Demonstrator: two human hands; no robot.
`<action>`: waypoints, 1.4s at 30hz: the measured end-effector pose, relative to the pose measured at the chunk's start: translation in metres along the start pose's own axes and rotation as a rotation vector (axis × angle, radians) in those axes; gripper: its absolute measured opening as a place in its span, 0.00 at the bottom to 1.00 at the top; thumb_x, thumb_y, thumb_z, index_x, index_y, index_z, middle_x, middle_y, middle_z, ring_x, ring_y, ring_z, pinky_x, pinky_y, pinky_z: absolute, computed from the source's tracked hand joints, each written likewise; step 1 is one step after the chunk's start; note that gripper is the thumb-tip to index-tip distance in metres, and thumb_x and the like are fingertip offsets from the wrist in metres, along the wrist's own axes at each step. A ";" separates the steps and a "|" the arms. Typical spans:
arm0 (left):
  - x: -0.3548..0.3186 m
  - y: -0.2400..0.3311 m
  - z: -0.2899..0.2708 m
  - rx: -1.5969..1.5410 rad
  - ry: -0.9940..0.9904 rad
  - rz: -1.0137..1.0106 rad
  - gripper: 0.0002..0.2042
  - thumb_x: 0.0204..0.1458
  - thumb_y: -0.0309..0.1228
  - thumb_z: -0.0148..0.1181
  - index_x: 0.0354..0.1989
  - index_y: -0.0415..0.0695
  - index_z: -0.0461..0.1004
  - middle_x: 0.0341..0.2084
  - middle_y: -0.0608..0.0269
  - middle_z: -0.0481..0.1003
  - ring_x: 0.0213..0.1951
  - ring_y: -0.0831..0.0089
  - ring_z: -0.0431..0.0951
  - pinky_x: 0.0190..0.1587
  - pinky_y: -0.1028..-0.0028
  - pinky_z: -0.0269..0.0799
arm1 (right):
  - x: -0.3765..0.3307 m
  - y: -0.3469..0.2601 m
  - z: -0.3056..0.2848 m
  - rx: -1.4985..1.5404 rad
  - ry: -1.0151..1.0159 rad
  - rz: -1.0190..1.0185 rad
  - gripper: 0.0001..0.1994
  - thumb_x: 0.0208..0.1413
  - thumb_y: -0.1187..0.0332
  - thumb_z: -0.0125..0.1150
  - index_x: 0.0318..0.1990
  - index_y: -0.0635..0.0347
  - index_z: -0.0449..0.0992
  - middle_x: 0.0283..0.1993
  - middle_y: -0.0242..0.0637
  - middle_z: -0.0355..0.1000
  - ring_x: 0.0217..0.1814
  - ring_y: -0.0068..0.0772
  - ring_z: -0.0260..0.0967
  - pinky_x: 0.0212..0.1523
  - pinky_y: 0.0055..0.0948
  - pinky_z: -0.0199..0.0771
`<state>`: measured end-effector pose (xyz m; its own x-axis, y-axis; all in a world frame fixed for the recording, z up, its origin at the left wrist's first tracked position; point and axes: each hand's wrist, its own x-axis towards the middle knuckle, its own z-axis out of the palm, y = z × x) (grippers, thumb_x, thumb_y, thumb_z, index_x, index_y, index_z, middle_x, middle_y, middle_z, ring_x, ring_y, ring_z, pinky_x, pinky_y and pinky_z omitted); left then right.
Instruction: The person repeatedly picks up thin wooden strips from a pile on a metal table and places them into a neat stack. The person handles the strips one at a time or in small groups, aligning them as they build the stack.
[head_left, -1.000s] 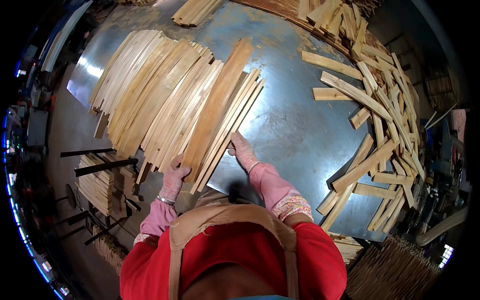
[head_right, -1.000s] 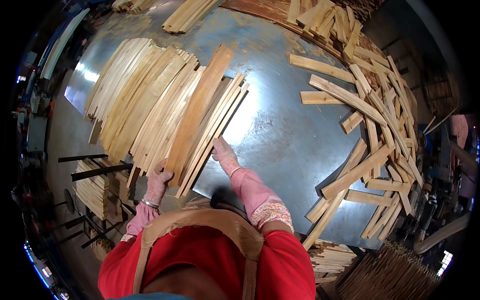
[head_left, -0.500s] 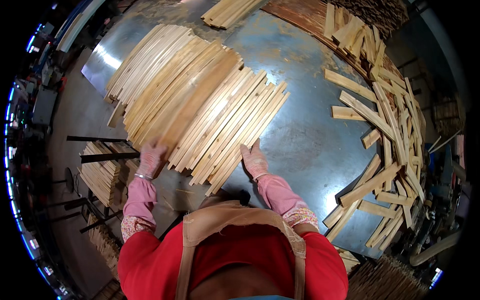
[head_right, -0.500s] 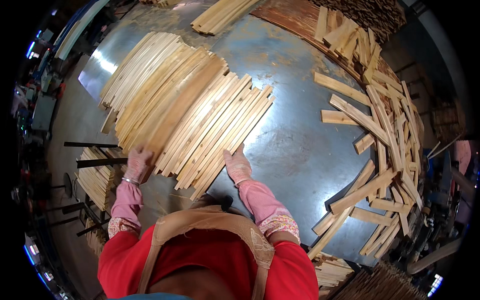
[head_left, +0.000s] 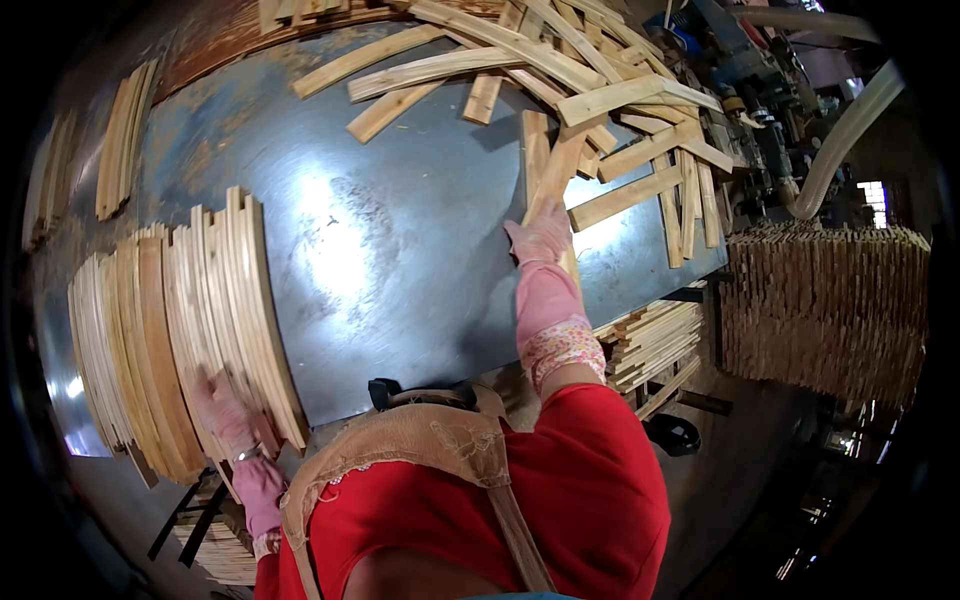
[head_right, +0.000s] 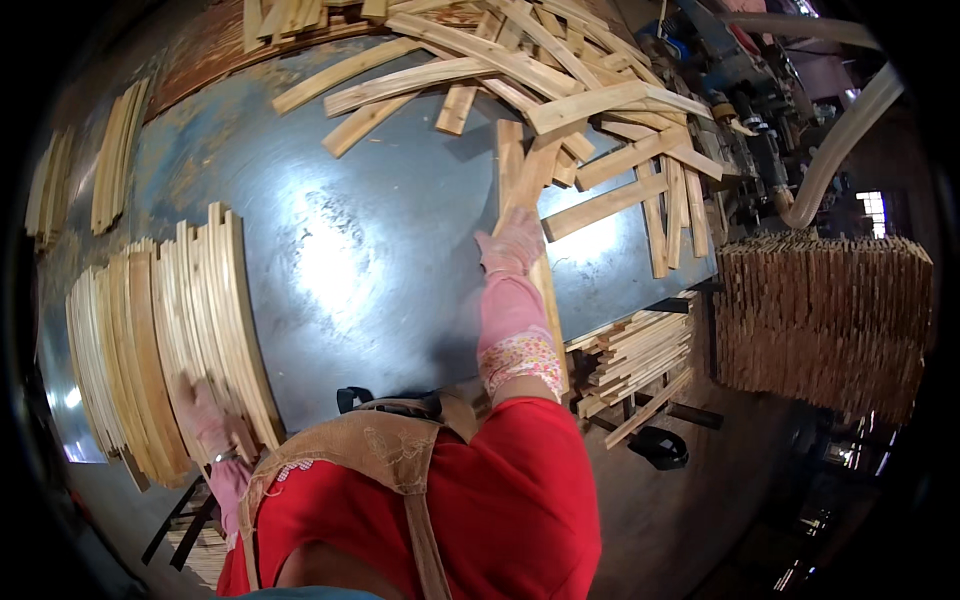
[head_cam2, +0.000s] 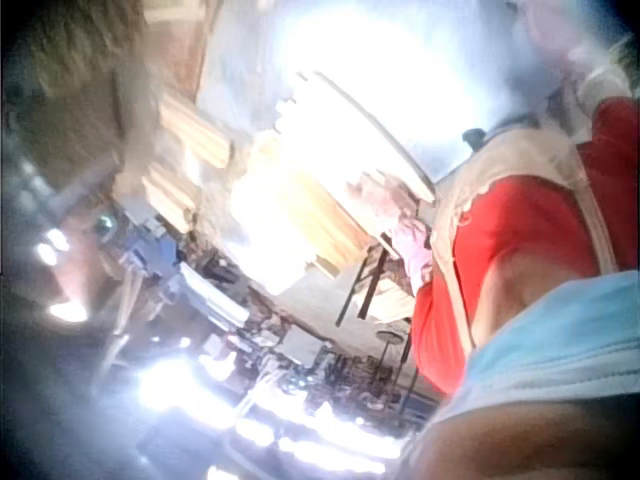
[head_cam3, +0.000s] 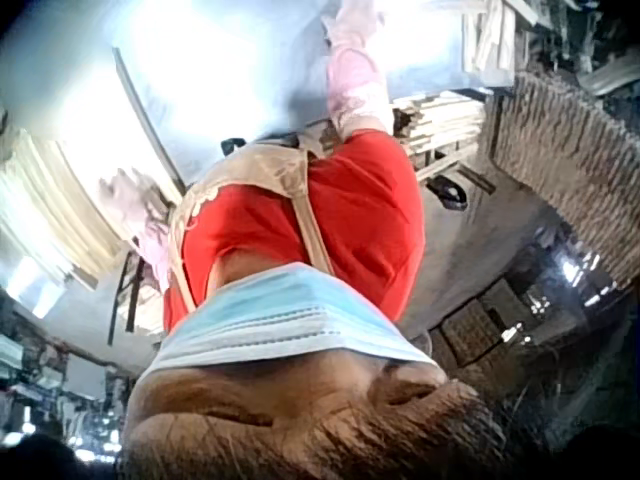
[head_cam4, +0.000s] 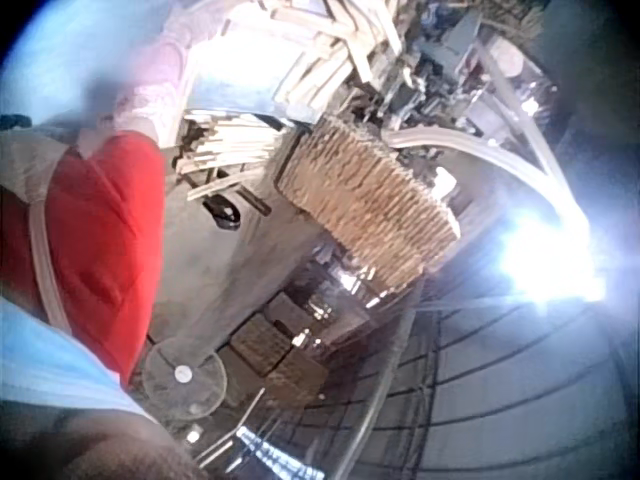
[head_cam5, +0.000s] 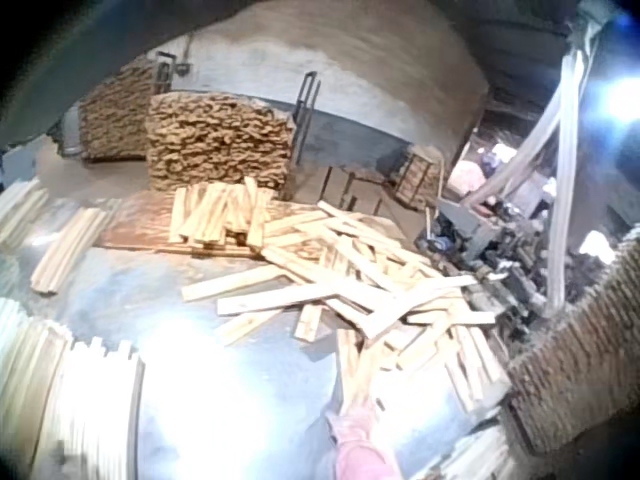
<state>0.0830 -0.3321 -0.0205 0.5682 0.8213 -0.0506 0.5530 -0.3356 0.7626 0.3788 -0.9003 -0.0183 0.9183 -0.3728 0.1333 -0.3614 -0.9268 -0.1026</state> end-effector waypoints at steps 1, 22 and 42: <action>-0.013 0.020 0.037 0.136 -0.069 0.175 0.22 0.68 0.32 0.62 0.67 0.35 0.74 0.55 0.53 0.79 0.49 0.70 0.79 0.51 0.69 0.78 | 0.010 0.025 0.015 0.016 0.002 0.043 0.39 0.43 0.55 0.79 0.62 0.60 0.69 0.54 0.56 0.75 0.56 0.61 0.76 0.58 0.53 0.76; -0.181 0.229 0.220 0.412 -1.177 0.273 0.29 0.58 0.45 0.70 0.59 0.34 0.79 0.44 0.47 0.84 0.45 0.61 0.84 0.52 0.64 0.78 | -0.109 0.261 0.009 0.735 -0.569 0.141 0.37 0.57 0.59 0.72 0.73 0.62 0.65 0.62 0.48 0.74 0.63 0.49 0.72 0.66 0.44 0.75; -0.163 0.227 0.169 0.235 -1.052 0.216 0.35 0.54 0.51 0.70 0.63 0.35 0.76 0.45 0.42 0.84 0.50 0.50 0.83 0.65 0.57 0.69 | -0.099 -0.034 -0.011 1.971 -1.022 0.334 0.22 0.66 0.71 0.55 0.67 0.65 0.73 0.62 0.41 0.76 0.63 0.36 0.75 0.67 0.37 0.75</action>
<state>0.2191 -0.6202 0.0519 0.8406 -0.0321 -0.5406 0.4180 -0.5963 0.6854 0.2985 -0.8328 -0.0170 0.8607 0.2857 -0.4213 -0.5054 0.5784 -0.6403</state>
